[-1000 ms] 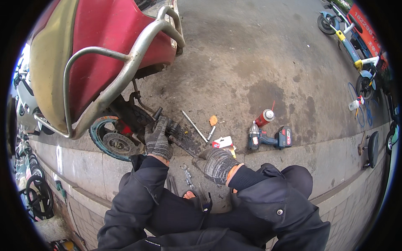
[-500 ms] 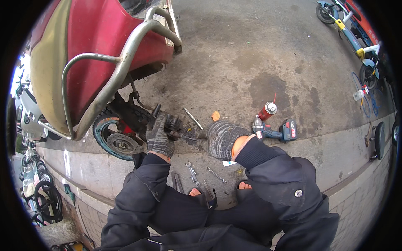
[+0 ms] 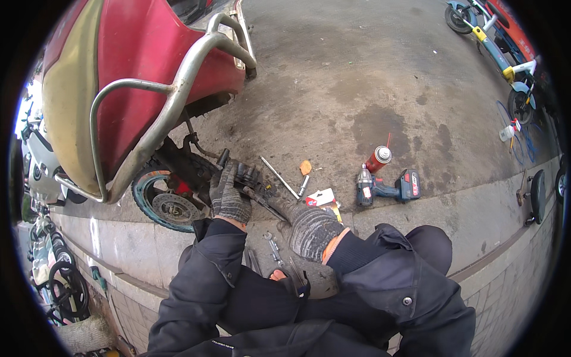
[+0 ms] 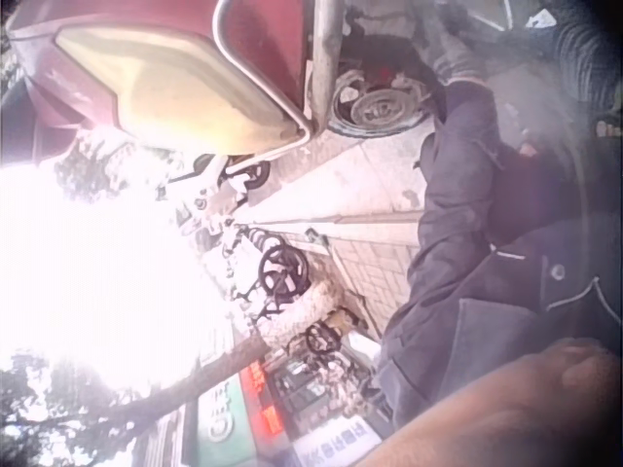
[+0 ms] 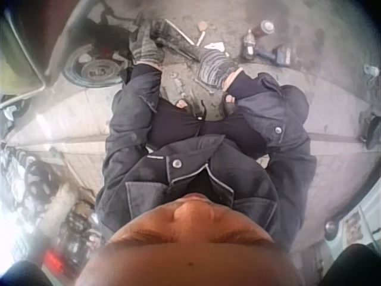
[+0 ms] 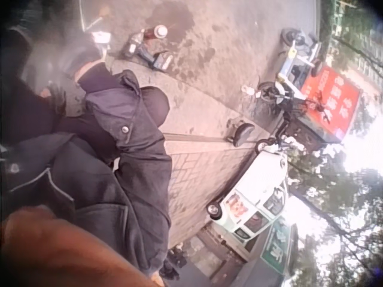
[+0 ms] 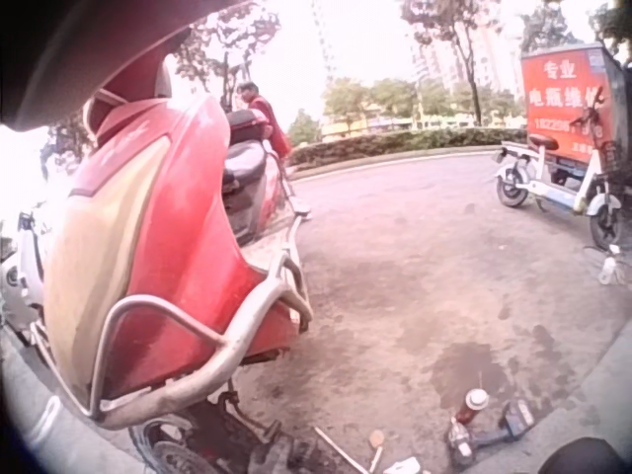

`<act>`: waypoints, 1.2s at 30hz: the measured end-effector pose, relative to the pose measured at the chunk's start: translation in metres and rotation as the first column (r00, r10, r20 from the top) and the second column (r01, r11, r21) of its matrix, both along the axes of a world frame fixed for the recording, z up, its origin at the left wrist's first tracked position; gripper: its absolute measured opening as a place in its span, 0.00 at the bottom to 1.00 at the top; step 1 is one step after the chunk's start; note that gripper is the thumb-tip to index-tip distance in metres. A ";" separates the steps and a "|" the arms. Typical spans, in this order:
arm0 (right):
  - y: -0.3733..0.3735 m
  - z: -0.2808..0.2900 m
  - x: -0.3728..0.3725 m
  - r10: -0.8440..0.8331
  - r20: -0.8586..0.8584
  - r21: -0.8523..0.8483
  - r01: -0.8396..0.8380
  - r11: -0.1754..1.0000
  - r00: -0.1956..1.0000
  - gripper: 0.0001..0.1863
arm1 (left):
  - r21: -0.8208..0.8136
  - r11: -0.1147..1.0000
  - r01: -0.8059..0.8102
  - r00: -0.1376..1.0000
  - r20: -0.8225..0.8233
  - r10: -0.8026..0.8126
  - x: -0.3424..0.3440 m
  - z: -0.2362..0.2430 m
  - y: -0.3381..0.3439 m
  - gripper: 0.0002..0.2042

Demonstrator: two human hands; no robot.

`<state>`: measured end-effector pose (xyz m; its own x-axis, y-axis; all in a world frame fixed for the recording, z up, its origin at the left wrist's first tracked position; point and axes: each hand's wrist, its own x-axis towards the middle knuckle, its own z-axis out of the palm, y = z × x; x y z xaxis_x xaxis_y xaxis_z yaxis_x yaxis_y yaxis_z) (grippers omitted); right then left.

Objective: The person sits on the ground and works on the rear wheel area of a red and gold scooter. They use a wrench and a hammer to loosen and adjust components near the brake assembly, then reposition the wheel and continue tightening parts.

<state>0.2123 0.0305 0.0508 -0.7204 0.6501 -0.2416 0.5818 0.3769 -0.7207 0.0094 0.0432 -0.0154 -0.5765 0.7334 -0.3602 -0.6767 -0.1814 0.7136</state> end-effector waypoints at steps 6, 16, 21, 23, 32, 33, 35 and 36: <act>0.022 0.038 0.024 -0.068 -0.182 -0.185 0.034 0.982 0.981 0.26 | -0.059 0.994 0.090 0.996 0.015 -0.090 0.001 0.018 -0.004 0.04; -0.008 0.049 0.018 0.045 0.085 0.181 -0.060 0.982 0.995 0.19 | 0.226 0.923 0.312 0.832 0.404 -0.380 -0.026 0.030 -0.024 0.29; -0.015 0.071 0.009 0.052 0.113 0.296 -0.084 0.952 0.992 0.21 | 0.476 0.791 0.384 0.714 0.390 -0.581 -0.034 0.027 -0.026 0.24; -0.016 0.079 0.007 -0.001 0.170 0.276 -0.047 0.960 0.985 0.21 | 0.481 0.780 0.400 0.660 0.439 -0.610 -0.036 0.019 -0.023 0.24; -0.033 0.094 -0.012 -0.034 0.211 0.270 -0.025 0.962 0.977 0.18 | 0.621 0.586 0.521 0.546 0.285 -0.788 -0.054 -0.012 -0.015 0.20; -0.036 0.097 -0.015 -0.031 0.250 0.221 -0.026 0.975 0.968 0.18 | 0.709 0.514 0.483 0.499 0.260 -0.827 -0.053 -0.015 -0.010 0.20; -0.043 0.103 -0.019 -0.043 0.232 0.215 -0.008 0.977 0.972 0.20 | 0.836 0.351 0.422 0.456 0.139 -0.879 -0.048 -0.017 -0.007 0.20; -0.047 0.106 -0.019 -0.050 0.244 0.207 -0.001 0.978 0.969 0.20 | 0.757 0.458 0.466 0.553 0.155 -0.819 -0.044 -0.016 -0.008 0.20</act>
<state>0.1930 -0.0164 0.1566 -0.6386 0.7207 -0.2697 0.7423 0.4845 -0.4628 -0.0347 0.0354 -0.0312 0.2718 0.9326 0.2374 -0.9516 0.2236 0.2110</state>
